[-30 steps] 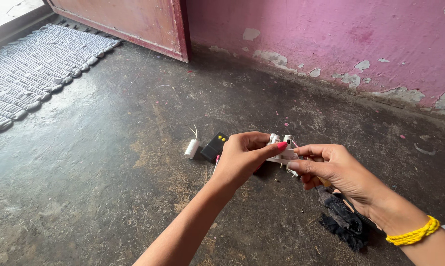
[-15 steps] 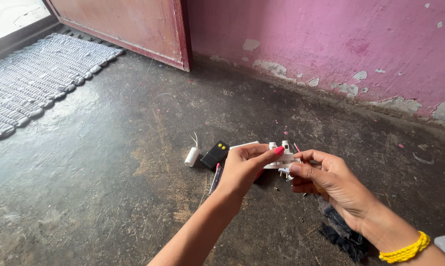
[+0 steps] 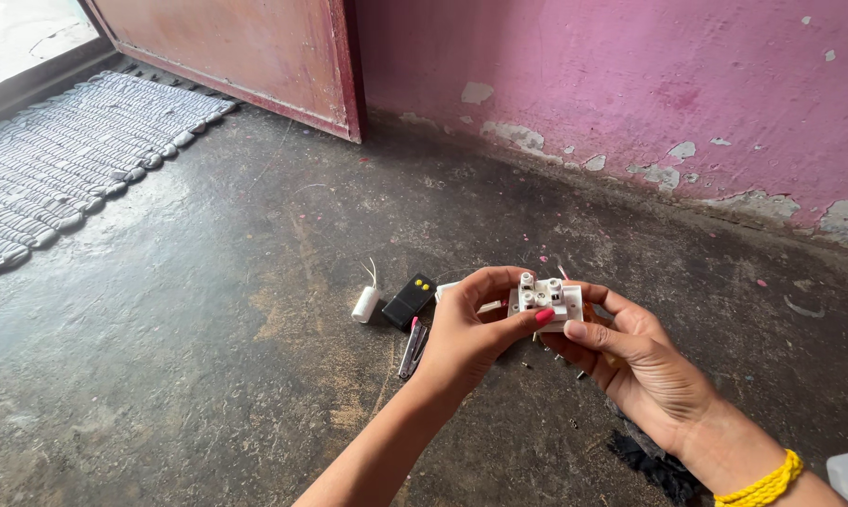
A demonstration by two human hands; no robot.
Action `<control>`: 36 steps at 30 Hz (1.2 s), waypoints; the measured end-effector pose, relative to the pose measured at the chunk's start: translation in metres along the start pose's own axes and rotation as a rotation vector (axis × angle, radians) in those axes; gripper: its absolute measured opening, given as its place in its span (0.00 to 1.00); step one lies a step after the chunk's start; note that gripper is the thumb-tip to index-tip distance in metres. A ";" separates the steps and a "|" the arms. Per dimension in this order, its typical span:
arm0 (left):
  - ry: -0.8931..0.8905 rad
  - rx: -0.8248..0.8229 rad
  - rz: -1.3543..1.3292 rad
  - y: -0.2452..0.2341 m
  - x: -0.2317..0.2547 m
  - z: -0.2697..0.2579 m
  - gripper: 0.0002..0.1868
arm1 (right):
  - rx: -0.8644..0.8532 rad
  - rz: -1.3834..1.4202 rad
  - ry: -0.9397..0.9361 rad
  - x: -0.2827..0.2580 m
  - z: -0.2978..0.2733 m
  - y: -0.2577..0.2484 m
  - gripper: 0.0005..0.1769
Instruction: The person assembles a white electrical socket by inserting metal pins and tightening screws with a screwdriver. They handle the socket parts and tools on the floor, securing the internal components.
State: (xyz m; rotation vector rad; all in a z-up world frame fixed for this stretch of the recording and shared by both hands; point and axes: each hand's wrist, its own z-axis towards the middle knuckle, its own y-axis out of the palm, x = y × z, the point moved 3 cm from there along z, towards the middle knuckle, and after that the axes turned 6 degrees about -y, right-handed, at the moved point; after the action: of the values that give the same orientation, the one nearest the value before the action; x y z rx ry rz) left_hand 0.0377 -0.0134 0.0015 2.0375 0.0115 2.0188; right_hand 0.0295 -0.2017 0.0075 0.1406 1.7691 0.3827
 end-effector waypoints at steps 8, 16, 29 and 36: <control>0.105 -0.071 0.262 0.002 0.016 -0.014 0.26 | -0.047 0.043 -0.007 0.000 -0.005 -0.001 0.33; 0.112 0.041 0.339 0.013 0.023 -0.021 0.24 | 0.072 0.045 -0.012 0.005 -0.003 -0.001 0.25; 0.136 0.085 0.316 0.007 0.016 -0.020 0.24 | 0.032 0.001 -0.049 -0.003 -0.005 0.005 0.27; -0.047 -0.081 -0.076 0.003 0.010 -0.016 0.24 | 0.095 -0.071 -0.091 -0.004 -0.001 0.006 0.26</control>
State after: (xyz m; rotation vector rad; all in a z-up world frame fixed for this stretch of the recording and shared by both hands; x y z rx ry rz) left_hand 0.0212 -0.0116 0.0118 2.0030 -0.0028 1.8949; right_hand 0.0287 -0.1977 0.0136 0.1600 1.6981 0.2372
